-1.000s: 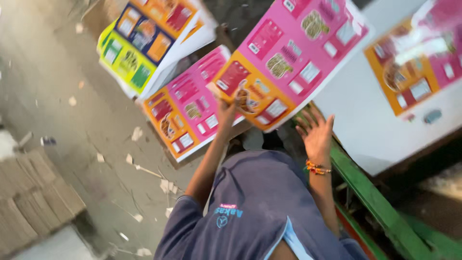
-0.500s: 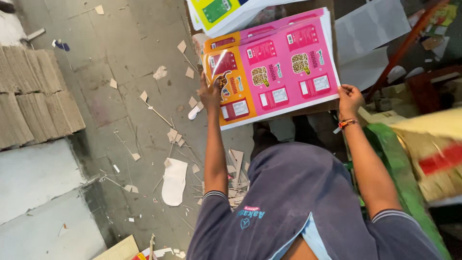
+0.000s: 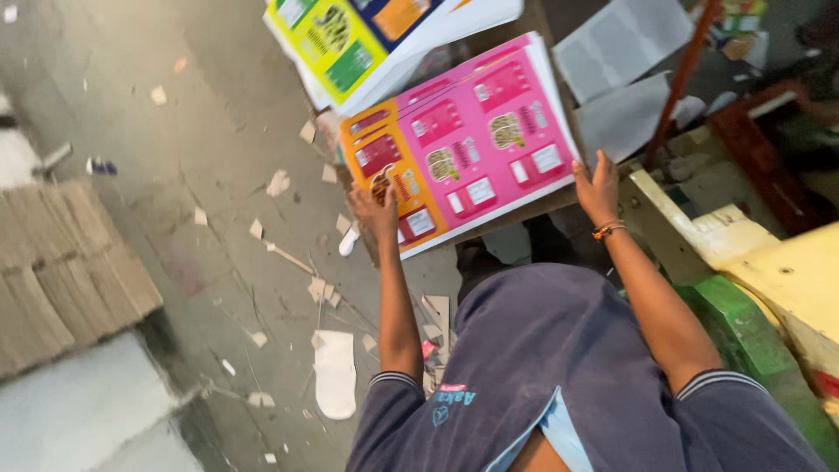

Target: The person repeatedly picks up printed sheets from a machine and places them onto a growing stack on a nearby table. The sheets feature colorful graphics and are handled one at a time.

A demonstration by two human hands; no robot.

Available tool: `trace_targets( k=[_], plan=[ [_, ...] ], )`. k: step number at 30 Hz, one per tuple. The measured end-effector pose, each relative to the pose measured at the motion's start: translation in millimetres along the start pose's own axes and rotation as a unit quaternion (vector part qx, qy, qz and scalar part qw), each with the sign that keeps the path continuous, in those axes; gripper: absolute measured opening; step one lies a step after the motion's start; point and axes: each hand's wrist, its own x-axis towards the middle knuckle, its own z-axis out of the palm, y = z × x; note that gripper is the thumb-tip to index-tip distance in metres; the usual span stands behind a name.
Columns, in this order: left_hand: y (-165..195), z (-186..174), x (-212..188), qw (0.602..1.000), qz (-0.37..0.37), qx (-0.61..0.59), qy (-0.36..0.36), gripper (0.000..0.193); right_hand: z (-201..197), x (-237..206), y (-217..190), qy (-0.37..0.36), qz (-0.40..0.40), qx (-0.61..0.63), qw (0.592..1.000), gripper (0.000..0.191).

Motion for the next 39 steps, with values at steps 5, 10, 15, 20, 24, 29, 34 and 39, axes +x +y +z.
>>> trace_targets(
  k=[5, 10, 15, 20, 24, 29, 34, 39],
  plan=[
    [63.4, 45.6, -55.2, 0.979, 0.202, 0.029, 0.022, 0.071, -40.7, -38.9, 37.5, -0.123, 0.270, 0.132, 0.946, 0.049],
    [161.1, 110.5, -167.9, 0.820, 0.498, 0.026, -0.281, 0.078, -100.3, -114.1, 66.5, -0.159, 0.132, 0.050, 0.977, 0.058],
    [188.2, 139.1, -190.9, 0.770, 0.511, 0.204, -0.323, 0.085, -234.9, -173.4, 34.8, -0.180, 0.210, 0.062, 0.959, 0.069],
    [175.0, 149.5, -166.2, 0.730, 0.585, 0.200, -0.292, 0.066, -390.2, -223.1, -10.9, 0.090, 0.132, 0.184, 0.970, 0.066],
    [174.5, 143.1, -161.4, 0.713, 0.598, 0.201, -0.306, 0.063, -440.4, -209.9, 84.4, 0.437, 0.143, 0.154, 0.875, 0.059],
    [205.1, 120.7, -181.3, 0.756, 0.568, 0.052, -0.321, 0.072, -389.6, -124.8, 253.7, 0.395, 0.418, -0.120, 0.809, 0.081],
    [264.2, 126.2, -234.4, 0.699, 0.154, -0.336, -0.612, 0.064, -250.1, -85.9, 217.0, -0.148, 0.380, -0.085, 0.909, 0.095],
    [255.8, 119.6, -211.1, 0.759, -0.079, -0.455, -0.460, 0.049, -174.2, -151.1, 112.7, 0.056, 0.287, 0.425, 0.857, 0.064]
  ],
)
